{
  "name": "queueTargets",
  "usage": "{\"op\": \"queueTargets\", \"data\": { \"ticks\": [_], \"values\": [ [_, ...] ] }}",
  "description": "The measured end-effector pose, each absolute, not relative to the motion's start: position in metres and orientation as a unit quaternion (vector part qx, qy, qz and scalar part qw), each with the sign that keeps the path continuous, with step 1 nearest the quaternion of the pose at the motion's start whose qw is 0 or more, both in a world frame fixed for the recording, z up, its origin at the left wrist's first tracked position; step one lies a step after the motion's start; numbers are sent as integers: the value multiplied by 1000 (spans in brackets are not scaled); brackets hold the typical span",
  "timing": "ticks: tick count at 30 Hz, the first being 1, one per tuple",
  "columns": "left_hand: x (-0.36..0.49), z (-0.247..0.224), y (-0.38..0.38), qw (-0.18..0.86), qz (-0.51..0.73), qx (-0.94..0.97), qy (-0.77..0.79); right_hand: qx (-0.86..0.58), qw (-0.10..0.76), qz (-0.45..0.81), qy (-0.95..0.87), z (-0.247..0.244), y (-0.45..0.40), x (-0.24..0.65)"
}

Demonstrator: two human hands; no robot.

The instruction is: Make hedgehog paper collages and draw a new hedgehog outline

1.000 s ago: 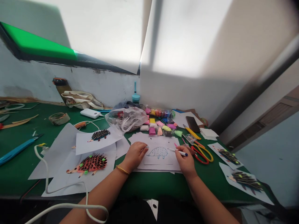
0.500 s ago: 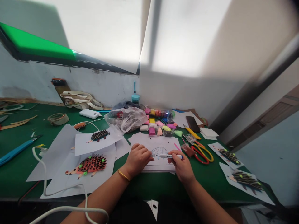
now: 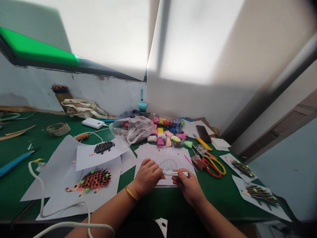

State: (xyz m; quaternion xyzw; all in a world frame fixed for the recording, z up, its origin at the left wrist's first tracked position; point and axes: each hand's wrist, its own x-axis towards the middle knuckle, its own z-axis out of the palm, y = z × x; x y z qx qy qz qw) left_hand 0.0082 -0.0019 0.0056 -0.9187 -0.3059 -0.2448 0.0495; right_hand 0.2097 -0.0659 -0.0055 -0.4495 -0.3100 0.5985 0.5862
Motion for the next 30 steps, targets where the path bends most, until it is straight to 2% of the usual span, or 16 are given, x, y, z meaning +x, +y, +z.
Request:
{"op": "queueTargets", "data": {
  "ticks": [12, 20, 23, 27, 30],
  "values": [
    [8, 5, -2, -3, -302, -902, -309, -439, 555, 649, -278, 12, -67, 203],
    [2, 7, 6, -158, -371, -853, -330, -446, 555, 636, -297, 19, -50, 207],
    [-1, 8, 7, -188, -355, -843, -358, -456, 533, 629, -334, 18, -46, 210],
    [-1, 4, 8, -200, -329, -840, -382, -458, 483, 622, -412, 20, -41, 216],
    [3, 0, 7, -186, -349, -843, -363, -464, 481, 629, -396, 24, -38, 215]
  ]
}}
